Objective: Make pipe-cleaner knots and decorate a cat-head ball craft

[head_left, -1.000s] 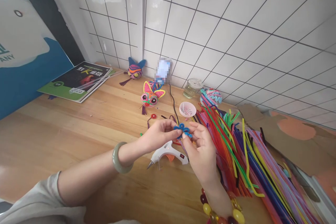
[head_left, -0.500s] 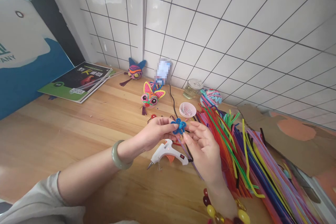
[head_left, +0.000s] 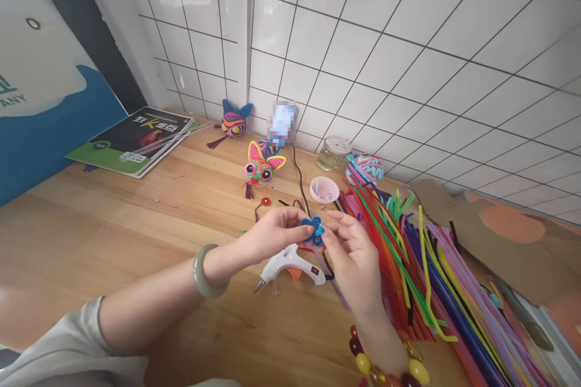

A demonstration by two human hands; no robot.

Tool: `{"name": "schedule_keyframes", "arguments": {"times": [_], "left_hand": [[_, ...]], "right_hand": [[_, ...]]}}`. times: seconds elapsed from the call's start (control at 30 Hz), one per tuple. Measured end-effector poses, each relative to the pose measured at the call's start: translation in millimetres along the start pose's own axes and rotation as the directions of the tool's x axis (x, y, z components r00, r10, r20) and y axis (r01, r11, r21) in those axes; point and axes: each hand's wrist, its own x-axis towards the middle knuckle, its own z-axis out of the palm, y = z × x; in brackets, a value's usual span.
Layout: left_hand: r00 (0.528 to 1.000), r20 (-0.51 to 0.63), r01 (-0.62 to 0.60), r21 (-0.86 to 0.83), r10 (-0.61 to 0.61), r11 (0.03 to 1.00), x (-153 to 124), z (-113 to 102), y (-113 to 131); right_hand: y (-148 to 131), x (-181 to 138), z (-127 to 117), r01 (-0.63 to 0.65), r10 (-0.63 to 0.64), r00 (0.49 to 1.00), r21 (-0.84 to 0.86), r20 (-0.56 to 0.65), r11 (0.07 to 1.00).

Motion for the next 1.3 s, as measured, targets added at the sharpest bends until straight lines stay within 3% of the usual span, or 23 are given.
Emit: {"name": "schedule_keyframes", "arguments": {"times": [0.67, 0.8, 0.9, 1.03, 1.17, 1.3], "left_hand": [[0.994, 0.029, -0.106, 0.036, 0.105, 0.994, 0, 0, -5], [0.997, -0.050, -0.057, 0.044, 0.059, 0.997, 2, -3, -5], [0.994, -0.108, -0.020, 0.021, 0.022, 1.000, 4, -6, -5], [0.992, -0.128, 0.015, -0.058, -0.022, 0.998, 4, -10, -5], [0.987, -0.154, 0.037, -0.123, -0.056, 0.992, 4, -12, -4], [0.987, -0.146, 0.042, -0.134, -0.062, 0.990, 4, -12, -4]], "right_hand": [[0, -1, -1, -0.037, 0.038, 0.999, -0.051, 0.030, 0.998], [1, 3, -5, 0.037, -0.039, 0.997, -0.019, -0.060, 0.999], [5, 4, -11, 0.173, -0.173, 0.978, -0.009, -0.121, 0.985], [9, 3, -17, 0.297, -0.292, 0.954, 0.103, -0.062, 0.949], [9, 1, -19, 0.200, -0.213, 0.977, 0.241, 0.028, 0.949], [10, 1, -16, 0.129, -0.142, 0.989, 0.228, 0.043, 0.965]]}}
